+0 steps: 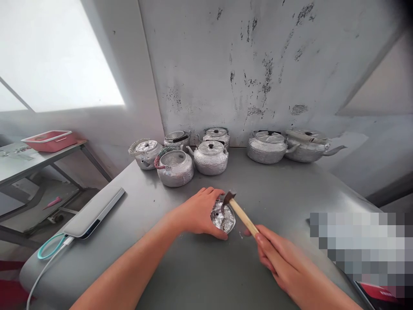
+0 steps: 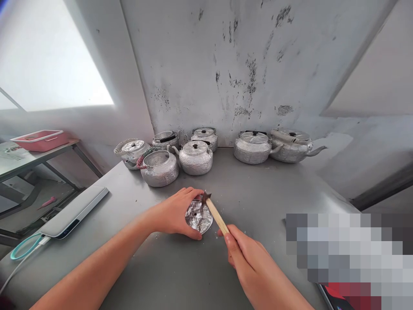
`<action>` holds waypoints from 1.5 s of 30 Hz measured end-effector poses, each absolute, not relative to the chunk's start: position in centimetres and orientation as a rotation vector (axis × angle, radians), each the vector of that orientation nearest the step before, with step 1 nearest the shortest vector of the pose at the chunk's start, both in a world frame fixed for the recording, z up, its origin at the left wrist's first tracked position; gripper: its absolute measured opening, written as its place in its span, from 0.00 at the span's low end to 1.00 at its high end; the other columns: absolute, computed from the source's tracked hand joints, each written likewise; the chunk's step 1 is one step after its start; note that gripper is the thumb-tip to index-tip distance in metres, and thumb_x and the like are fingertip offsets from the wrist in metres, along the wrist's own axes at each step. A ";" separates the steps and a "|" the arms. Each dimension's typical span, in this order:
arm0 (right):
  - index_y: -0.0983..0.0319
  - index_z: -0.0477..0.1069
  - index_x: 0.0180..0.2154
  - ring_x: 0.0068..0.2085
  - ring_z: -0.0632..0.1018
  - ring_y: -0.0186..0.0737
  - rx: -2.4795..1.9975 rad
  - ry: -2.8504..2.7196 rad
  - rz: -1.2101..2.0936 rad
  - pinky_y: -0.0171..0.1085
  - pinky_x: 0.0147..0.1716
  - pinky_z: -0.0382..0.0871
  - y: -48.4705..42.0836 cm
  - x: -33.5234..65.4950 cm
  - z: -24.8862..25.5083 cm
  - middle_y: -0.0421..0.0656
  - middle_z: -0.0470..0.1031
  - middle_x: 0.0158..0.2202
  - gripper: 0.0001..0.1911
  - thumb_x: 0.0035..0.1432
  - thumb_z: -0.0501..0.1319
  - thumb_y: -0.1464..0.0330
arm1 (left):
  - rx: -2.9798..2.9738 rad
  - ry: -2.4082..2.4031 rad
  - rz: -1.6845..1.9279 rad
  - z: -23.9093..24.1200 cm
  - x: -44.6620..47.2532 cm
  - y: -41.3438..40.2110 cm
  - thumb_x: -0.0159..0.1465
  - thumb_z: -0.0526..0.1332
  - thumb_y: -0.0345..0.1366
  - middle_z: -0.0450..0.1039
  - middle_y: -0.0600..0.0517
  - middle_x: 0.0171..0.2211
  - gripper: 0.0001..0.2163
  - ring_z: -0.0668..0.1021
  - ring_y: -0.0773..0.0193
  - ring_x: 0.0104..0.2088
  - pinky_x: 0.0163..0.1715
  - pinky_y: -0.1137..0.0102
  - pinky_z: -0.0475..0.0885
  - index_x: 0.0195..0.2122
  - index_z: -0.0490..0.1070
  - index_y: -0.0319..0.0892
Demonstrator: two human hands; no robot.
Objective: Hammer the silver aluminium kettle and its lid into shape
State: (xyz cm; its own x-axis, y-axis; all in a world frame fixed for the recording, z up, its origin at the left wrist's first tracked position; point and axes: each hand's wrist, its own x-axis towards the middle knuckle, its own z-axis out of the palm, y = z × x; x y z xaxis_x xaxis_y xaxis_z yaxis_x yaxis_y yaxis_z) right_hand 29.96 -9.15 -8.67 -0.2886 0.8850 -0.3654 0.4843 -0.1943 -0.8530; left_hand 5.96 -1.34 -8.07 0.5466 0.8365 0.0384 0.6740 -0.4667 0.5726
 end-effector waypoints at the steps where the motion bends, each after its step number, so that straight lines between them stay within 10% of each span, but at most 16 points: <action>1: 0.55 0.57 0.38 0.26 0.53 0.34 -1.594 -1.708 1.479 0.32 0.22 0.52 -9.2 30.0 -8.7 0.33 0.52 0.27 0.17 0.72 0.42 0.51 | 2.288 1.217 0.436 -8.1 6.0 -1.3 0.44 0.75 0.53 0.68 0.46 0.53 0.44 0.69 0.46 0.55 0.55 0.57 0.68 0.61 0.63 0.45; 33: 0.54 0.70 0.35 0.33 0.73 0.44 -1.610 -1.845 1.187 0.38 0.32 0.69 -9.6 30.5 -9.1 0.42 0.73 0.30 0.22 0.69 0.48 0.49 | 2.264 1.204 0.434 -7.8 5.9 -1.4 0.44 0.75 0.54 0.69 0.48 0.51 0.40 0.70 0.47 0.53 0.54 0.58 0.68 0.57 0.66 0.47; 45: 0.55 0.63 0.33 0.28 0.60 0.39 -1.579 -1.875 1.327 0.35 0.26 0.57 -8.8 30.1 -9.0 0.36 0.58 0.27 0.23 0.71 0.43 0.49 | 2.268 1.208 0.426 -7.5 6.0 -1.5 0.44 0.75 0.54 0.68 0.48 0.51 0.40 0.70 0.47 0.53 0.53 0.58 0.68 0.56 0.66 0.46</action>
State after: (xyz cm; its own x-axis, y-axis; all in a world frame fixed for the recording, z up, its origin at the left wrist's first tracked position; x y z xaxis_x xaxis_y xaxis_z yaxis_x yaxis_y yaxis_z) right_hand 30.10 -8.82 -8.97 -0.3162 0.9034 -0.2896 0.5733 -0.0613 -0.8171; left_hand 5.97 -1.46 -7.51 0.5505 0.8344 0.0274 0.6672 -0.4595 0.5863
